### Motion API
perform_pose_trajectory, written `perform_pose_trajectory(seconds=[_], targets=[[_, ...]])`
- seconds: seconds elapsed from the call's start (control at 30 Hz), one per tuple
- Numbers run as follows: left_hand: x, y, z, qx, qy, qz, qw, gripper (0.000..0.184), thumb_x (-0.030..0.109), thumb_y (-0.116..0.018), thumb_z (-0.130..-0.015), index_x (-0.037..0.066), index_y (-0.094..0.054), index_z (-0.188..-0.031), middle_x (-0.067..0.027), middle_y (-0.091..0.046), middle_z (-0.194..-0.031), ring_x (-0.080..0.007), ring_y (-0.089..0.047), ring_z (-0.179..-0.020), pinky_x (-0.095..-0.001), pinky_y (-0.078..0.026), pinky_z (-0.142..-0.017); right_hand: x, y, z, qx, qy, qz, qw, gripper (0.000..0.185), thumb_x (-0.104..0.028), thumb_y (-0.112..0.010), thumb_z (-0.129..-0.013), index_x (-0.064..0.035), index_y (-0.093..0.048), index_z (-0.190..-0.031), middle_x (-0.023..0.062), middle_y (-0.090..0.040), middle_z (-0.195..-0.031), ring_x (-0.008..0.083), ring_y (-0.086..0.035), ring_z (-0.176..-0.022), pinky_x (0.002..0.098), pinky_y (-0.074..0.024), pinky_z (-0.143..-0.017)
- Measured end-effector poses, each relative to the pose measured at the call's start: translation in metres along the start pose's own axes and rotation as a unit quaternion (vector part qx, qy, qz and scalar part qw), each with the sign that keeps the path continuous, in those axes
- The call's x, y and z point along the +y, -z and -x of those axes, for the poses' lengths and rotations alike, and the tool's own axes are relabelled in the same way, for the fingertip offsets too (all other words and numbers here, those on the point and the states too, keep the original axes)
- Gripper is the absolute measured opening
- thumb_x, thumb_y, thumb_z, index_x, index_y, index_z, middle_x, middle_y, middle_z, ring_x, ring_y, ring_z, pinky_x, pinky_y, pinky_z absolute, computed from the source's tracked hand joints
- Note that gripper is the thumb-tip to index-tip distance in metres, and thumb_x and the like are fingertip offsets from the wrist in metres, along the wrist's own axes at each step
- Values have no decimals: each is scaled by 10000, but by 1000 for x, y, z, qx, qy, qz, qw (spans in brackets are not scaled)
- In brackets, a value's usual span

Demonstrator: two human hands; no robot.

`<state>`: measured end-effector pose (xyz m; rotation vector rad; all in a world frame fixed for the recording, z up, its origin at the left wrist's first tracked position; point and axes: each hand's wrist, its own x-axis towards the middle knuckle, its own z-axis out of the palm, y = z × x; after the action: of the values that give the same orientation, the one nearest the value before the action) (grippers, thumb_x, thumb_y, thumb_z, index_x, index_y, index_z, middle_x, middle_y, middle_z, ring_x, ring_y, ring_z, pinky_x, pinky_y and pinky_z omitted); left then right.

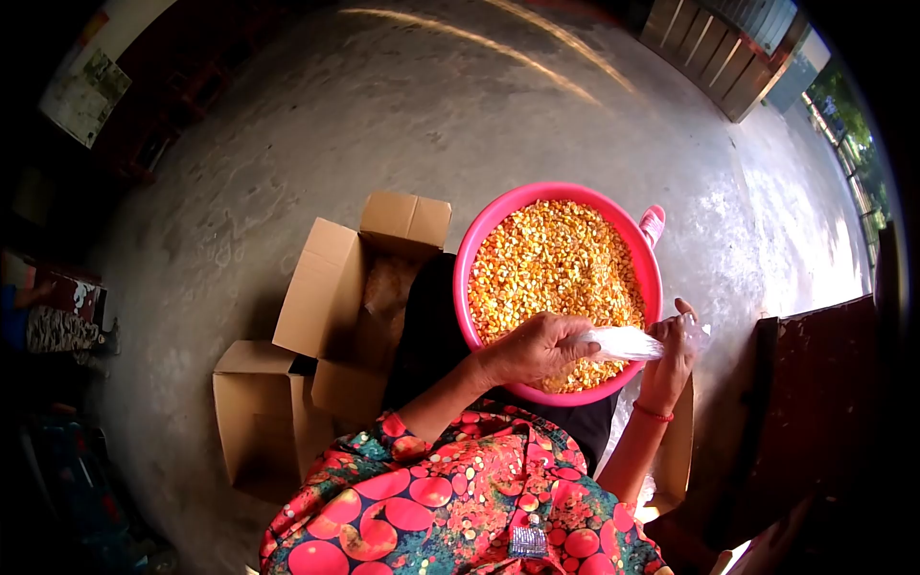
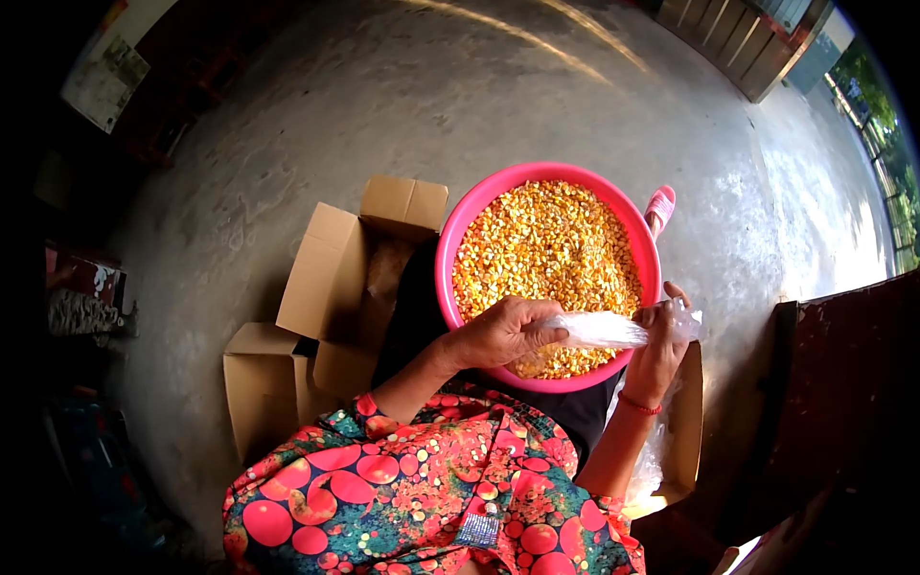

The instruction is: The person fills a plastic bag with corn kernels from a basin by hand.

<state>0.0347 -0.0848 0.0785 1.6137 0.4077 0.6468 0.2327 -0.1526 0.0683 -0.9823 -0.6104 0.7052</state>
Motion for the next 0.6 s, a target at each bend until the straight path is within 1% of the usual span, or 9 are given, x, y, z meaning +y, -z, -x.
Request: perform_pose_trajectory(seconds=[0.1, 0.17, 0.2, 0.23, 0.3, 0.33, 0.43, 0.53, 0.6], targets=[[13, 9, 0, -4, 32, -32, 999, 228, 225, -595, -887, 0, -591, -926, -37, -551, -683, -66, -510, -656, -261, -433, -596, -1, 0, -1, -22, -11, 56, 998, 255, -135, -510, -927, 29, -496, -1121, -29, -451, -719, 47, -415, -654, 195, -342, -589], [16, 7, -2, 65, -50, -34, 996, 237, 189, -649, -840, 14, -591, -988, -48, -611, -797, -82, -587, -739, -257, -470, -648, -1, 1, 0, -27, -11, 86, 996, 249, -132, -509, -926, 23, -499, -1120, -33, -454, -724, 42, -410, -649, 191, -333, -582], [17, 9, -1, 54, -30, -69, 996, 321, 130, -691, -781, 63, -592, -1078, -66, -631, -893, -134, -631, -801, -262, -494, -687, -1, 1, 0, -31, -11, 116, 993, 243, -129, -507, -925, 18, -501, -1118, -37, -456, -730, 36, -405, -645, 187, -323, -576], [16, 9, -1, 55, -31, -70, 996, 321, 130, -691, -781, 63, -592, -1078, -66, -631, -893, -134, -631, -801, -262, -494, -687, 0, 2, 0, -32, -9, 115, 993, 243, -129, -507, -925, 18, -501, -1118, -37, -456, -730, 36, -405, -645, 187, -323, -576], [12, 9, -2, 73, -96, -155, 981, 370, 86, -691, -758, 118, -604, -1115, -78, -616, -833, -184, -628, -731, -291, -494, -643, 4, 4, 0, -36, -12, 128, 991, 240, -137, -509, -926, 9, -505, -1116, -42, -448, -725, 30, -397, -647, 182, -323, -577], [11, 12, 0, 62, -69, -194, 977, 356, 72, -685, -749, 140, -628, -1094, -82, -585, -763, -226, -608, -675, -318, -483, -610, 3, 4, 0, -37, -11, 128, 991, 240, -137, -509, -926, 9, -505, -1116, -42, -448, -725, 30, -397, -647, 182, -323, -577], [-10, 15, 1, 71, -105, -250, 960, 299, 84, -673, -765, 136, -650, -1058, -79, -555, -707, -214, -592, -637, -331, -475, -596, 2, 5, 0, -35, -38, 49, 997, 231, -128, -502, -927, 5, -504, -1117, -42, -446, -731, 33, -395, -645, 181, -325, -577], [-17, 13, -1, 84, -114, -214, 966, 214, 109, -623, -814, 70, -637, -1024, -118, -586, -739, -271, -602, -675, -368, -473, -600, 0, 11, -1, -48, -57, -24, 997, 221, -110, -495, -926, -2, -497, -1119, -33, -458, -752, 36, -395, -639, 182, -326, -581], [-18, 12, -3, 101, -136, -180, 969, 200, 121, -599, -831, 40, -620, -1012, -139, -593, -755, -306, -604, -703, -392, -474, -611, -2, 12, -3, -60, -85, -80, 991, 215, -95, -482, -927, -2, -472, -1122, -7, -498, -794, 50, -456, -656, 189, -397, -590]])
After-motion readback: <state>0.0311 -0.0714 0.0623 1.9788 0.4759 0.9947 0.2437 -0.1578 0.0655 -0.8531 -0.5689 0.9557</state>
